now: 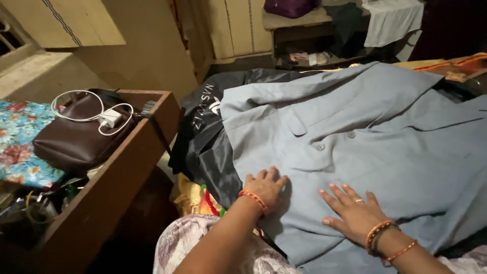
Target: The person places a grey suit jacket onto a hanger, inserts it into a black garment bag, and zips the bag closed.
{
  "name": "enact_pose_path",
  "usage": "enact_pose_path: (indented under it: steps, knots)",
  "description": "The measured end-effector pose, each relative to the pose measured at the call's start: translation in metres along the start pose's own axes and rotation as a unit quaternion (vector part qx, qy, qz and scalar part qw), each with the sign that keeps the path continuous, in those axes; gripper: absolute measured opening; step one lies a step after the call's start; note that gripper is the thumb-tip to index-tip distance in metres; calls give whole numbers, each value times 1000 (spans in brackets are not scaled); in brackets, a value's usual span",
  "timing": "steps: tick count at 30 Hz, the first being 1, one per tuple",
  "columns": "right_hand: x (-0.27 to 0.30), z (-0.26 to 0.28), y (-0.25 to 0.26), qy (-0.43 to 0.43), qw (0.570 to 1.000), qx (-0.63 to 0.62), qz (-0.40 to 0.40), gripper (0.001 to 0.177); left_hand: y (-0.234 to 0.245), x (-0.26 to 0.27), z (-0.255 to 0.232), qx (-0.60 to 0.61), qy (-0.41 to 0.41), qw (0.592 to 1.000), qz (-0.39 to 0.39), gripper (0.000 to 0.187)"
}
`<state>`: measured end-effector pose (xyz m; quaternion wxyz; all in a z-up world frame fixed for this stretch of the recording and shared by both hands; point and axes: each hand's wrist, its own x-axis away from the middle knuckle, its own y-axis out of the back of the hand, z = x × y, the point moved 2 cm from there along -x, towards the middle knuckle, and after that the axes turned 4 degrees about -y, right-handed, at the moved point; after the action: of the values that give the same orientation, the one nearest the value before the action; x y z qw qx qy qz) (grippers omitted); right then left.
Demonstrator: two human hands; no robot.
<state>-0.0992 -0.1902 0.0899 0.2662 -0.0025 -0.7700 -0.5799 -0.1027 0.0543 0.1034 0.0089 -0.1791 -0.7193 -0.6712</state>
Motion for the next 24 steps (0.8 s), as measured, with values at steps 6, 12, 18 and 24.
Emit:
enact_pose_path:
  steps: [6, 12, 18, 24]
  knots:
    - [-26, 6, 5, -22, 985, -127, -114, 75, -16, -19, 28, 176, 179, 966, -57, 74]
    - [-34, 70, 17, -10, 994, -96, -52, 75, -8, -19, 34, 249, 307, 913, -98, 70]
    - [-23, 60, 25, 78, 976, -196, -57, 70, -24, -30, 45, 379, 313, 862, -125, 66]
    - [-9, 55, 19, 160, 941, -243, -171, 58, -14, -38, 33, 600, 236, 702, -304, 63]
